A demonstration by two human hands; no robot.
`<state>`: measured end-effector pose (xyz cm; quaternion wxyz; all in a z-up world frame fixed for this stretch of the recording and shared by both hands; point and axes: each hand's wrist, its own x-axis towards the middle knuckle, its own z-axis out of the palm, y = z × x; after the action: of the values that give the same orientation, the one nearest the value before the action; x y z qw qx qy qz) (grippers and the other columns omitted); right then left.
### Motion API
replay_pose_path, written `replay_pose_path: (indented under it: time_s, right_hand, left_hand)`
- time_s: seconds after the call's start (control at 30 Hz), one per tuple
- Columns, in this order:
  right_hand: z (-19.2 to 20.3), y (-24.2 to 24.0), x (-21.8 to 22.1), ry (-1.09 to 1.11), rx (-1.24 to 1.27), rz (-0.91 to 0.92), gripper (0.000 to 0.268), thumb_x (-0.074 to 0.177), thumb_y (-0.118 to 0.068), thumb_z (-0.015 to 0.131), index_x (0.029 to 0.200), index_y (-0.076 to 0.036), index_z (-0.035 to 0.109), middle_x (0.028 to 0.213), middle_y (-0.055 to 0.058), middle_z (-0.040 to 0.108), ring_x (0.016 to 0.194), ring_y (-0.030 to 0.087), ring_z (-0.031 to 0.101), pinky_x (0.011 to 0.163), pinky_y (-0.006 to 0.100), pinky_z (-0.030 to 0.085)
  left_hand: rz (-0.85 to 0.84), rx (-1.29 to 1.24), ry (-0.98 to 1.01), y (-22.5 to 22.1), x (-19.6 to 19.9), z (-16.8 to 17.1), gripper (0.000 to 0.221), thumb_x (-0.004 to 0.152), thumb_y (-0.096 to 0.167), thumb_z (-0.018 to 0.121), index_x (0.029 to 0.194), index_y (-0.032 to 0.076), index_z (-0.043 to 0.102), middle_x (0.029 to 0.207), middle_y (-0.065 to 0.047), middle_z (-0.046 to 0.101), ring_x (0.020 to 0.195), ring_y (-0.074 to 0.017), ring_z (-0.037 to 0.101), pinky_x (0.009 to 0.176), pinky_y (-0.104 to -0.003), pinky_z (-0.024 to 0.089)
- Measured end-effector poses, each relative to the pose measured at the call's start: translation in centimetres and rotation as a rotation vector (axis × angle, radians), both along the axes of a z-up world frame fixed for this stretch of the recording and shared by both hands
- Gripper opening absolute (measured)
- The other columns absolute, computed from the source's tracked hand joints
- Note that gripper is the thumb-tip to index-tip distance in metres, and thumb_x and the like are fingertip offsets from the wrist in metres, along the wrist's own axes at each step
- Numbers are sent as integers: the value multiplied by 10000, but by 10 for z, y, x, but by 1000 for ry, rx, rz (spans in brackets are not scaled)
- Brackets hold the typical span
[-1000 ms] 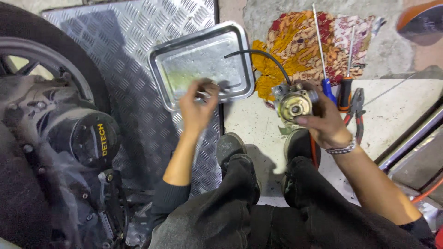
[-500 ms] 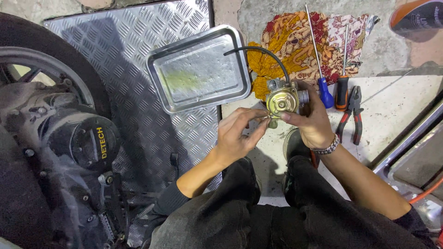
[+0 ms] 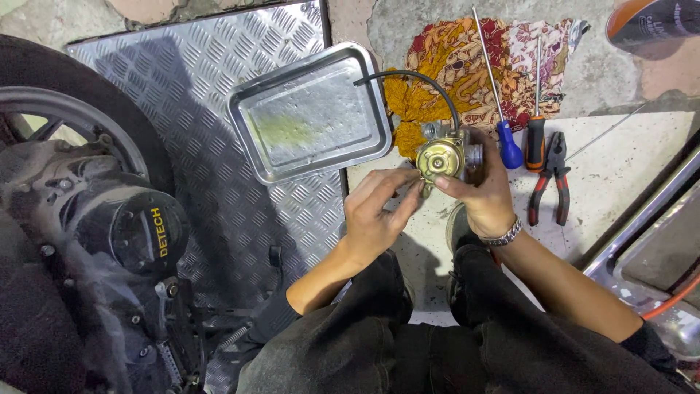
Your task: The person assembles a motorcycle carburetor by hand, inserting a spring and attaching a brass float bowl. They then use a blue-handled screwdriver to tighten the bowl onto the carburetor body.
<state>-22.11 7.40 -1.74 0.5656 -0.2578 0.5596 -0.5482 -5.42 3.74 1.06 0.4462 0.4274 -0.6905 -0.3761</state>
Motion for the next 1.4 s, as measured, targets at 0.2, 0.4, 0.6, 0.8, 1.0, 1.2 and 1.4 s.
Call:
replay_pose_path:
  time_s: [0.2, 0.4, 0.6, 0.8, 1.0, 1.2, 1.4]
  right_hand:
    - [4, 4, 4, -33, 1, -46, 888, 705, -110, 882, 1431, 47, 396, 1222, 183, 504, 1152, 271, 536, 1038, 425, 540]
    - [0, 10, -3, -90, -16, -64, 881, 694, -4, 832, 1440, 70, 370, 1203, 231, 533, 1105, 316, 574, 1002, 447, 561]
    - [-20, 39, -16, -134, 8, -184, 896, 688, -47, 829, 1453, 39, 369, 1227, 180, 562, 1135, 273, 593, 995, 402, 566]
    - [1, 34, -18, -120, -3, -271, 762, 771, -72, 797, 1398, 27, 375, 1191, 133, 523, 1102, 229, 587, 1017, 341, 582]
    - [23, 31, -20, -38, 26, -479, 504, 867, 14, 717, 1312, -76, 499, 1212, 68, 572, 1075, 145, 607, 945, 215, 592]
    - [-18, 72, -80, -94, -18, -547, 498, 841, -191, 741, 1275, -79, 524, 1074, 54, 653, 888, 145, 711, 688, 245, 673]
    - [-12, 74, -94, -94, -90, -556, 531, 792, -233, 717, 1241, -23, 527, 930, 156, 675, 619, 204, 677, 425, 307, 579]
  left_hand:
    - [7, 16, 21, 4, 0, -9, 107, 870, 83, 809, 967, 58, 770, 888, -114, 755, 837, -313, 748, 682, -399, 608]
    - [-41, 286, 156, 4, -8, 2, 149, 826, 79, 856, 955, 82, 781, 864, -94, 742, 723, -223, 714, 634, -321, 587]
    - [-64, 496, 260, 10, -23, 0, 156, 800, 115, 885, 918, 83, 790, 846, -84, 739, 703, -147, 690, 617, -237, 554]
    - [-59, 62, 82, 28, -39, -31, 139, 887, 90, 794, 1023, 80, 774, 934, -91, 754, 805, -217, 725, 635, -298, 606]
    - [-109, -59, -209, -17, -42, -72, 468, 1071, 160, 582, 1519, 119, 455, 1419, -188, 520, 1332, -387, 522, 1090, -659, 444]
    - [-232, -444, -924, -60, -78, -204, 364, 931, 199, 590, 1288, 130, 571, 1289, -144, 540, 1180, -338, 587, 805, -435, 566]
    - [-266, -651, -885, -101, -88, -194, 158, 859, 170, 521, 1009, 149, 564, 749, -16, 574, 570, -206, 675, 450, -359, 554]
